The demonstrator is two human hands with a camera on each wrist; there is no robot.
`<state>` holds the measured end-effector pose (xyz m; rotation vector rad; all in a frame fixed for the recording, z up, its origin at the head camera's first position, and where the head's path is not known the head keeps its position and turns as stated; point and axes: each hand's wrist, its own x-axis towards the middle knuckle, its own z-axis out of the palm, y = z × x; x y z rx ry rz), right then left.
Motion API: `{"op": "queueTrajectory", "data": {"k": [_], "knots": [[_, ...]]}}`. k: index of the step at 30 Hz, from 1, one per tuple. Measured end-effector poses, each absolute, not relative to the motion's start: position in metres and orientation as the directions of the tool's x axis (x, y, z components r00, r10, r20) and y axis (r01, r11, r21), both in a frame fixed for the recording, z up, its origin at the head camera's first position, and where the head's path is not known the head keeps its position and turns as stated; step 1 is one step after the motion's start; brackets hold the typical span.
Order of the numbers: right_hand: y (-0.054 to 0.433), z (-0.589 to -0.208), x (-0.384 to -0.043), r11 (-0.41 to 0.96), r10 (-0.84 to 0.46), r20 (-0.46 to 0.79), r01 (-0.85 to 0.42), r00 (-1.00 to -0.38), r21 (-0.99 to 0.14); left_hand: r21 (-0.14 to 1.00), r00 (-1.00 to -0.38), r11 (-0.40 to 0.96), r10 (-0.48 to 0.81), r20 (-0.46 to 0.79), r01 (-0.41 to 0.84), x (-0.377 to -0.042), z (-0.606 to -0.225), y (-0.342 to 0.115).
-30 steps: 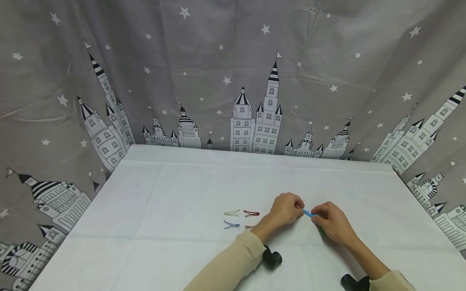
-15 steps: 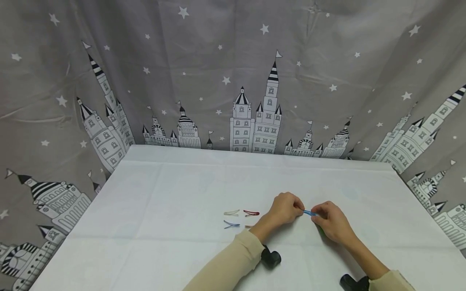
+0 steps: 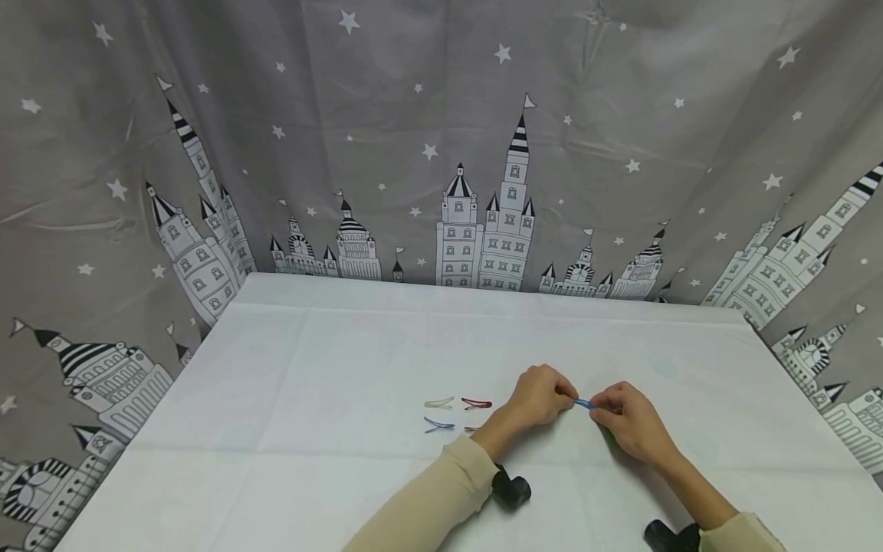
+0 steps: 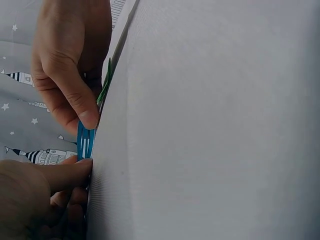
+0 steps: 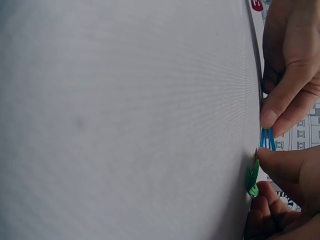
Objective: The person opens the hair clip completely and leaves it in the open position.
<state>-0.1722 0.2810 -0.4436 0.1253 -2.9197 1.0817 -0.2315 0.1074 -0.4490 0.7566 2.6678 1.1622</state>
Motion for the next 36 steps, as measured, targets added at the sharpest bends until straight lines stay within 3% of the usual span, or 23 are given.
{"op": "queueTrajectory", "data": {"k": [21,29,36], "knots": [[0.272,-0.431,-0.165,0.686,-0.039,0.095,-0.095,-0.995,-0.721,0.774,-0.836,0.476,0.535,0.122,0.418,-0.229,-0.446,0.090],[0.262,-0.427,-0.162,0.651,-0.079,0.115,-0.139,-0.990,-0.746,0.837,-0.851,0.405,0.509,0.127,0.368,-0.221,-0.435,0.072],[0.253,-0.425,-0.157,0.587,-0.129,0.153,-0.200,-0.980,-0.785,0.837,-0.835,0.374,0.524,0.165,0.400,-0.211,-0.428,0.054]]}}
